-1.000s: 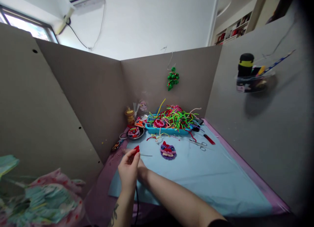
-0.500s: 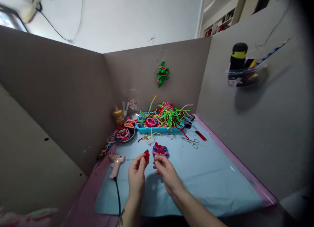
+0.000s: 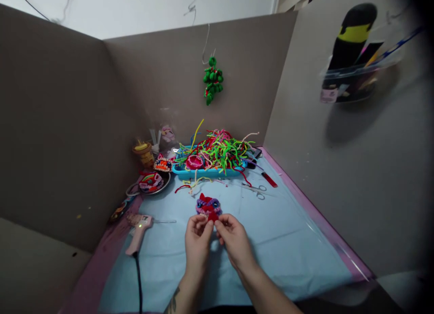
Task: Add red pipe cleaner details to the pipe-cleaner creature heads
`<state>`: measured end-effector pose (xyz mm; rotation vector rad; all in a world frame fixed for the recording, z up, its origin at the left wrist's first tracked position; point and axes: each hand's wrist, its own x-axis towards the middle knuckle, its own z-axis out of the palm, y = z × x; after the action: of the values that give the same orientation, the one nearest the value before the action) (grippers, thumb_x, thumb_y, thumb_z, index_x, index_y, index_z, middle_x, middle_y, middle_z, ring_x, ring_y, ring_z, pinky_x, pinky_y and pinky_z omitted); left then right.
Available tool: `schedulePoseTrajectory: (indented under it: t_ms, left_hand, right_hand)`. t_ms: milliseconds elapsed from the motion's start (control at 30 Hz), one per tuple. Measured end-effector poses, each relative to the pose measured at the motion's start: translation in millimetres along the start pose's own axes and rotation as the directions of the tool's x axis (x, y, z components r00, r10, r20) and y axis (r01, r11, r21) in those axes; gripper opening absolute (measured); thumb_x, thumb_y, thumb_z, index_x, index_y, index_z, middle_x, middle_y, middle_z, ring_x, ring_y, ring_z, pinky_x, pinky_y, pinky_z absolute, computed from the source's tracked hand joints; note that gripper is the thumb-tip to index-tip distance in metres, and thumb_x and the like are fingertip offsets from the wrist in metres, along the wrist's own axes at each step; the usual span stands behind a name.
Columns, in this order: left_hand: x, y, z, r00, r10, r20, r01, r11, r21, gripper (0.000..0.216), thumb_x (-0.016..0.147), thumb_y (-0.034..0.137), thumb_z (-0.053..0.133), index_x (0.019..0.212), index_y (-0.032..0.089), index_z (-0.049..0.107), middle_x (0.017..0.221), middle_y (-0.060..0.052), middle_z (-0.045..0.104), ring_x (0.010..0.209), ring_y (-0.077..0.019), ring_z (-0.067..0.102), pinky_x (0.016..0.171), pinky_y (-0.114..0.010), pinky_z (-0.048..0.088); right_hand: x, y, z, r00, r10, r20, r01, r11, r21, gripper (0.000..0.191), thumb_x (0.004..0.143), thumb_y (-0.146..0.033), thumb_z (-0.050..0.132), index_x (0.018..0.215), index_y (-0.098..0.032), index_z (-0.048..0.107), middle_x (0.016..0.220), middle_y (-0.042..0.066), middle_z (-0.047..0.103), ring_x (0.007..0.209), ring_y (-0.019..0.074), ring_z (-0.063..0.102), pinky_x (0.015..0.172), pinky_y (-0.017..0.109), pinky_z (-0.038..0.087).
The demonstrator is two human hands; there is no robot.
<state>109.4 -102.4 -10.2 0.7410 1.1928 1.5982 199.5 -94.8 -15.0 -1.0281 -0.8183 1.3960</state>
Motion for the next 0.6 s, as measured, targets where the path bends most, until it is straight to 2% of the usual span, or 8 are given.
schedulePoseTrajectory:
  t_ms: [200,300,433,600]
  left_hand:
    - [5,-6,4,0.994,-0.098,0.058,0.098,0.995,0.003,0.032,0.065,0.026,0.076,0.084,0.018,0.051,0.067,0.002,0.065,0.064,-0.0106,0.059,0.069,-0.023,0.044]
    - [6,-9,6,0.991,-0.116,0.065,0.116,0.993,0.010,0.031,0.065,0.027,0.076,0.082,0.018,0.051,0.064,0.004,0.064,0.061,-0.0099,0.058,0.067,-0.022,0.043]
    - [7,-14,10,0.990,-0.126,0.060,0.126,0.992,0.003,0.031,0.064,0.028,0.077,0.080,0.019,0.052,0.061,0.005,0.064,0.059,-0.0089,0.057,0.065,-0.021,0.042]
    - [9,-16,9,0.990,-0.123,0.066,0.122,0.992,0.010,0.029,0.065,0.029,0.076,0.079,0.018,0.054,0.062,0.004,0.065,0.061,-0.0100,0.059,0.067,-0.022,0.044]
  right_hand:
    - [8,-6,-17,0.998,0.055,-0.001,-0.055,0.988,-0.148,0.028,0.069,-0.042,0.071,0.071,-0.015,0.063,0.052,-0.004,0.053,0.041,0.0076,0.041,0.038,0.019,0.028]
    - [10,-9,-21,0.999,0.027,-0.035,-0.035,0.968,-0.249,0.026,0.070,-0.041,0.069,0.070,-0.015,0.066,0.050,-0.002,0.055,0.042,0.0098,0.043,0.040,0.021,0.030]
    - [11,-10,-21,0.990,-0.122,-0.075,0.087,0.927,-0.364,0.020,0.073,-0.036,0.066,0.069,-0.016,0.067,0.060,0.002,0.062,0.055,0.0148,0.054,0.051,0.024,0.040]
    - [11,-14,-19,0.947,-0.321,-0.013,0.263,0.796,-0.545,0.015,0.078,-0.024,0.059,0.066,-0.018,0.065,0.067,0.002,0.061,0.064,0.0153,0.057,0.060,0.024,0.044]
